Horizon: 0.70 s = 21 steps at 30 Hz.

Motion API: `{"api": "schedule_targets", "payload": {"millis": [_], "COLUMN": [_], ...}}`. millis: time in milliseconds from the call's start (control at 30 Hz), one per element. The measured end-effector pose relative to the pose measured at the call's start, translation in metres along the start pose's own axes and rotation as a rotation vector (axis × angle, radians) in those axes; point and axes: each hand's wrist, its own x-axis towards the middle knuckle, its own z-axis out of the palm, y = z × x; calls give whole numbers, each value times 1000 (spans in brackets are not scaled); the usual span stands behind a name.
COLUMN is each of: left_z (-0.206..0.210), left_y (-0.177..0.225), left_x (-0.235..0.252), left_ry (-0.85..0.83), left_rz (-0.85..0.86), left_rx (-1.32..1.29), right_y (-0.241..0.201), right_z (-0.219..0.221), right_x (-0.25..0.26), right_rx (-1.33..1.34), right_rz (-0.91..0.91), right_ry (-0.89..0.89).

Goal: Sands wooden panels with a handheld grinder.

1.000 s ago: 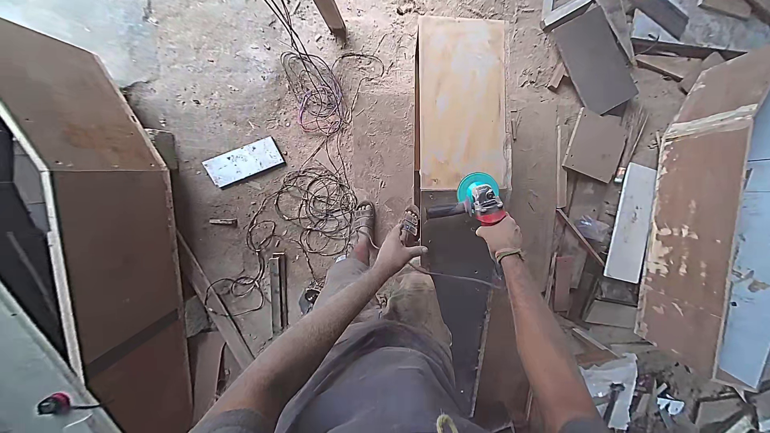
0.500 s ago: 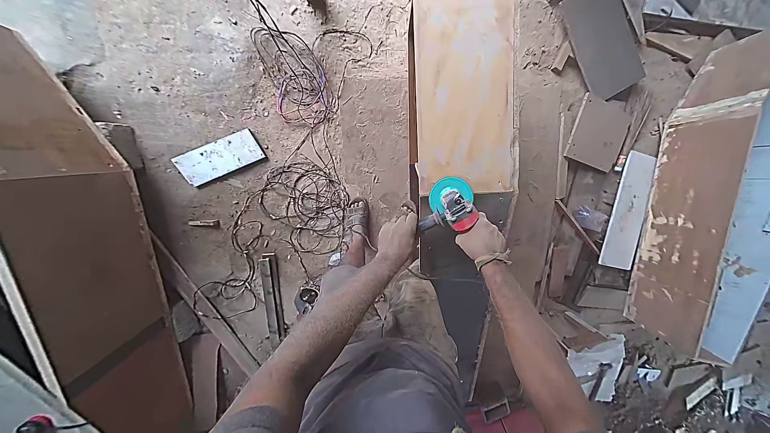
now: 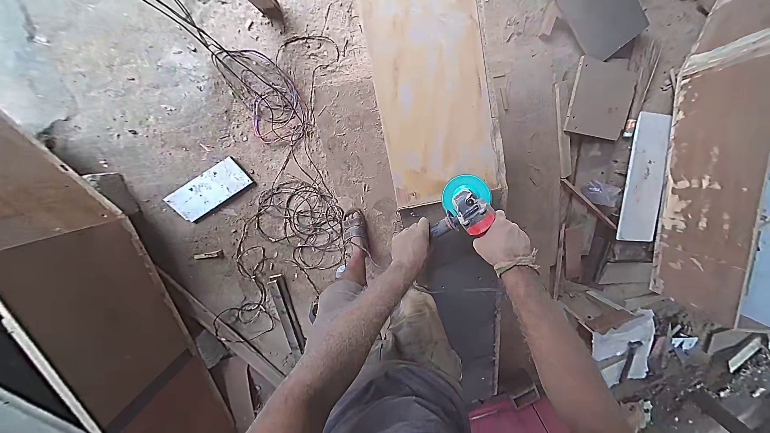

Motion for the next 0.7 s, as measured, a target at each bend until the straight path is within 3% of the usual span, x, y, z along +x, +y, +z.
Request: {"api": "schedule_targets", "payload": {"millis": [467, 700], "left_z": [-1, -9], "left_y": [80, 59], "left_x": [27, 1], "left_ry": [5, 106], "left_rz": [137, 277], "left_rx": [173, 234], "right_y": [80, 85], "right_z": [12, 37], "right_x": [37, 45], "right_rx": [249, 409], "right_rz": [135, 25], "right_ry": [48, 24]}}
